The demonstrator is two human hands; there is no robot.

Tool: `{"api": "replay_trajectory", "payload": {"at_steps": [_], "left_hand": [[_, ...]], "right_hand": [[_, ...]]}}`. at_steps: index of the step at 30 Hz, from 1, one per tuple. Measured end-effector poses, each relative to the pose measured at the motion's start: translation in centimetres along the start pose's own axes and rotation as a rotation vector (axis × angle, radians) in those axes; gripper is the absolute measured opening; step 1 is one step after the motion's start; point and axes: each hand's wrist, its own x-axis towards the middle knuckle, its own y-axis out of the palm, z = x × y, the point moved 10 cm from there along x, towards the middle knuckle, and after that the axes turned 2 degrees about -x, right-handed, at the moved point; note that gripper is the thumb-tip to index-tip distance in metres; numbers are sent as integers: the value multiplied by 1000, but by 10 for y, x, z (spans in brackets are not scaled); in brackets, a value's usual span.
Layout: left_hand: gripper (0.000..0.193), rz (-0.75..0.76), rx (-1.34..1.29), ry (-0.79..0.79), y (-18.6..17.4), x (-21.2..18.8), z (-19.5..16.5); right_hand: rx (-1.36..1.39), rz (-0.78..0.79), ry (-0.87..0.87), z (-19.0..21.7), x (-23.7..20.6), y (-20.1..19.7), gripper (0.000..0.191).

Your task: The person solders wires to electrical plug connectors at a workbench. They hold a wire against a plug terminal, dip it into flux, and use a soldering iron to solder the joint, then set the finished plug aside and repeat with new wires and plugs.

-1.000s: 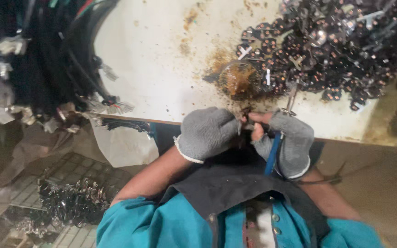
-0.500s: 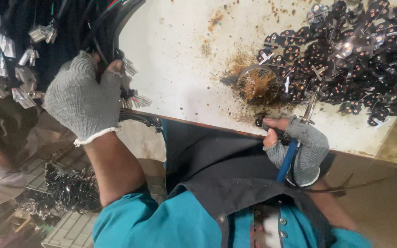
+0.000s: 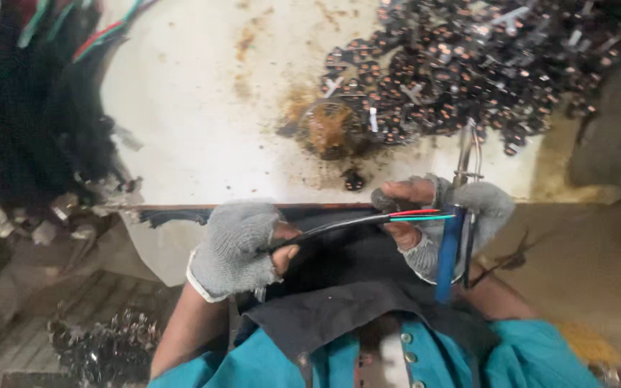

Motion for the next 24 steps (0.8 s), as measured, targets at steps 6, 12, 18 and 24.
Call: {"api": "replay_trajectory", "payload": {"at_steps": [6, 12, 18, 24], "left_hand": [[31, 325, -96, -30, 36, 20, -6], [31, 233, -107, -327, 69, 35, 2], [31, 271, -313, -139, 85, 21, 15], [27, 32, -181, -484, 62, 19, 30]], "right_hand": [[49, 80, 9, -10, -19, -7, 14], [65, 179, 90, 1, 2, 31, 13], [-148, 136, 13, 15, 9, 16, 13], [-164, 177, -209, 27, 11, 16, 12]]}}
